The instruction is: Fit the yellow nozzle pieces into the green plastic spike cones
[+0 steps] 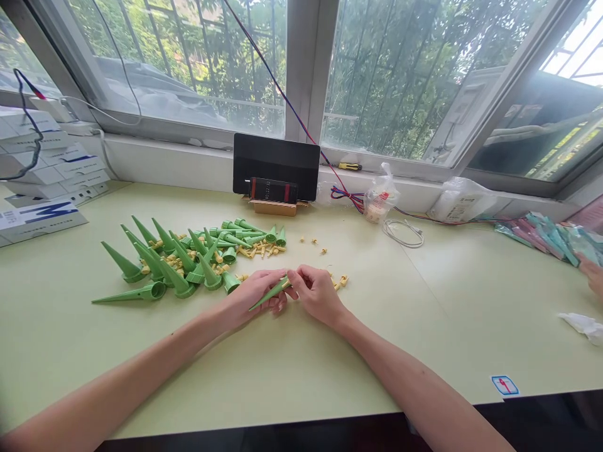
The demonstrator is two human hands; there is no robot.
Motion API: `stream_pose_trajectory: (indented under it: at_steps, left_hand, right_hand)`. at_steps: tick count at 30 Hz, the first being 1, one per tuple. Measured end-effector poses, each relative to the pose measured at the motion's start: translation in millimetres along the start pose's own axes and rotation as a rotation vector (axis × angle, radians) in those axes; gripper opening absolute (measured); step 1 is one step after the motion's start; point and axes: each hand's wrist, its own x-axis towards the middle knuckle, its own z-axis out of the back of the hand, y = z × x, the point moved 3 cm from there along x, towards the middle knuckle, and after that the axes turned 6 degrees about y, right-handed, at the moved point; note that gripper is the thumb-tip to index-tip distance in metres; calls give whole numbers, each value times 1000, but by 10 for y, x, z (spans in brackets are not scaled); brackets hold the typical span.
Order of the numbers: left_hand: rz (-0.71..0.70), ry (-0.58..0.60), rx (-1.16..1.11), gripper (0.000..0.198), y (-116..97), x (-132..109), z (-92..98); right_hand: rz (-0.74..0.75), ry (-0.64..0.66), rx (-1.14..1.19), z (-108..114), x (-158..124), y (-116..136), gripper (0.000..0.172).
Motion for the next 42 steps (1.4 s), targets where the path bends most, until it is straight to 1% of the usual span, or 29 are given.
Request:
stream_pose_trajectory:
  at_steps: [3,7,9,12,16,21,24,26,27,28,30,31,32,33,34,35,37,38,39,40,42]
  left_hand:
    - [-41,-50,18,31,-24,-4,14]
    - [-146,-133,43,40,-84,-29,49]
    - [-210,-164,109,37,-108,-41,60]
    - [-303,-191,313,30,-122,-60,49]
    - [-401,-185,559,29,-90,-80,11]
    - [-530,-308,868,22,-58,-59,69]
    - [-673,-363,1055,17,-172,-95,52]
    - [-794,-444,1158,13,-337,-215,-13]
    - [-849,-495,1188,12,-436,-312,-53]
    - [-873,-538,1208,11,-536,-430,-88]
    - [-903,-604,1252,11,-722,-729,-123]
    - [-915,-643,1301,11,-800,-904,-109]
    - [-924,-716,1347,12,-865,-1093,-60]
    - [-905,-833,1373,13,-913,-1287,31]
    - [-866,-981,1361,14,-944,-1480,159]
    - [-762,-1122,1304,15,-949,-1655,321]
    - [-534,-1308,1172,25,-895,-1935,653]
    - [-429,-1359,1130,27,-847,-2032,796]
    - [-347,-1378,1119,27,-793,-2096,910]
    - [-296,-1358,1121,26,-738,-2128,993]
    - [-216,-1267,1124,23,-622,-2117,1088]
  right_hand:
    - [-5,-17,-19,8,3,14,41]
    - [-59,-49,11,37,25,-20,41]
    - [-97,-55,54,47,41,-58,41]
    - [-136,-61,112,53,58,-110,42]
    - [-135,-64,116,57,65,-131,44]
    - [-103,-71,-18,84,68,-125,46]
    - [-89,-113,-27,113,68,-146,50]
    - [-94,-136,-20,129,67,-165,52]
    - [-94,-139,-21,134,66,-172,53]
    - [-92,-137,-27,136,66,-174,54]
    - [-80,-129,-43,136,64,-169,55]
    - [-75,-125,-52,134,62,-163,55]
    - [-71,-121,-60,131,60,-157,56]
    - [-68,-118,-68,126,56,-150,56]
    - [-66,-114,-74,120,53,-143,56]
    - [-63,-111,-80,113,50,-136,56]
    - [-54,-106,-90,100,46,-125,56]
    - [-50,-105,-94,94,45,-122,56]
    - [-49,-104,-96,89,44,-121,57]
    - [-50,-102,-98,85,45,-122,57]
    - [-54,-102,-103,80,47,-129,57]
